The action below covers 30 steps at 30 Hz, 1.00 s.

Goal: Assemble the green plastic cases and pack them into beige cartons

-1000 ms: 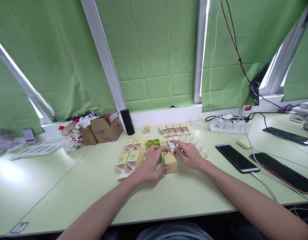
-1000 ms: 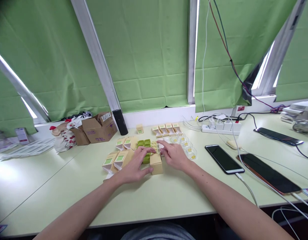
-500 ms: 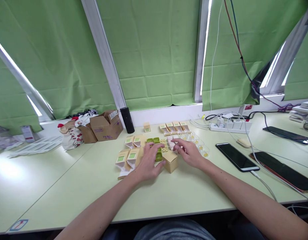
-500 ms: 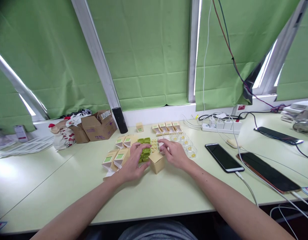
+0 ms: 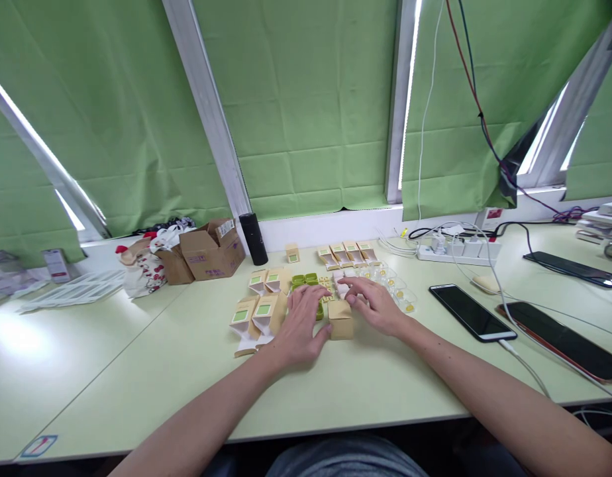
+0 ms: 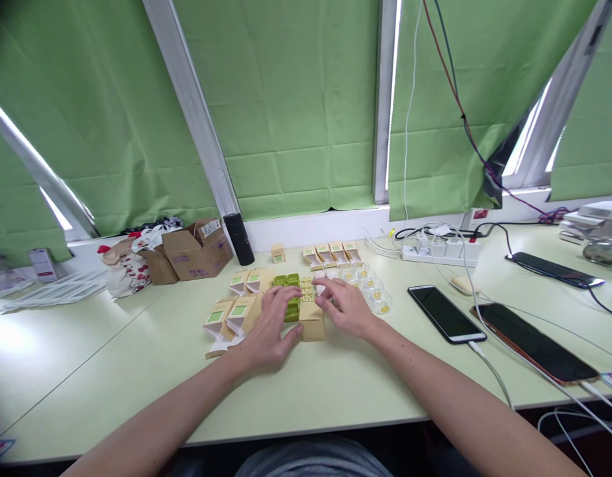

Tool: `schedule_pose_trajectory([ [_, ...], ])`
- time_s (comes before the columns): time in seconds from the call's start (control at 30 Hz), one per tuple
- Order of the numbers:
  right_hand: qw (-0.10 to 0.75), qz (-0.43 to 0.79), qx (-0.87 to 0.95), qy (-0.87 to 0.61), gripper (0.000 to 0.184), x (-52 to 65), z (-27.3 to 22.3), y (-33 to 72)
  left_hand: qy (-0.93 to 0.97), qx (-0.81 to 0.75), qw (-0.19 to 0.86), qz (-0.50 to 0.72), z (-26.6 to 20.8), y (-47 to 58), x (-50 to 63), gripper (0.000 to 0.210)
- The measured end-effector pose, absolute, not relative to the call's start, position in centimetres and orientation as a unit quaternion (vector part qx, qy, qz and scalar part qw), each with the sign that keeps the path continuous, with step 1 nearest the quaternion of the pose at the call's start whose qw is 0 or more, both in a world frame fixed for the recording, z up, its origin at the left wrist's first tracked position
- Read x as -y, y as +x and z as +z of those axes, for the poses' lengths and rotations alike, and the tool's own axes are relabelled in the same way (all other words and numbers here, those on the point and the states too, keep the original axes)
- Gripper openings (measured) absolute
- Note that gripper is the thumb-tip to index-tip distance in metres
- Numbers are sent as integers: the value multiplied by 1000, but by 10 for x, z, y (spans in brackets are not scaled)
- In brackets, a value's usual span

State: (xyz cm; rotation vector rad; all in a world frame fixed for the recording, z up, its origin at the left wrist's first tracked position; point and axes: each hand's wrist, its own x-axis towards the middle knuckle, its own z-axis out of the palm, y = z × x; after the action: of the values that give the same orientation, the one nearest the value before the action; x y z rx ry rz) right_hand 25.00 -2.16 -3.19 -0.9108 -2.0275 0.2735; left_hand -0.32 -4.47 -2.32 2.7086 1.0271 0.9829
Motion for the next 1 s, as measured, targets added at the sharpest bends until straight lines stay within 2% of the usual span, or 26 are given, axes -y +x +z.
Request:
schedule_pose_trajectory([
  [0.17, 452, 90, 781, -421, 31, 22, -31, 245, 863, -392, 25, 318, -21, -1, 45, 50],
  [0.37, 490, 63, 744, -450, 23, 19, -34, 244, 859, -437, 31, 264, -12, 3, 52, 38],
  [0.5, 512, 49, 728, -453, 19, 18, -33, 245, 854, -474, 15, 213, -13, 10, 60, 52],
  [0.6, 523, 38, 725, -446, 20, 19, -30, 244, 843, -492, -16, 215, -21, 16, 62, 63],
  [0.67, 523, 37, 726, -444, 20, 19, -30, 242, 843, -487, -29, 228, -26, 19, 61, 63],
  [0.8, 522, 37, 725, -448, 14, 19, -29, 240, 842, -477, -22, 252, -32, 22, 59, 49],
  [1.0, 533, 57, 710, -456, 16, 18, -23, 240, 824, -480, 51, 296, -25, 21, 60, 32],
])
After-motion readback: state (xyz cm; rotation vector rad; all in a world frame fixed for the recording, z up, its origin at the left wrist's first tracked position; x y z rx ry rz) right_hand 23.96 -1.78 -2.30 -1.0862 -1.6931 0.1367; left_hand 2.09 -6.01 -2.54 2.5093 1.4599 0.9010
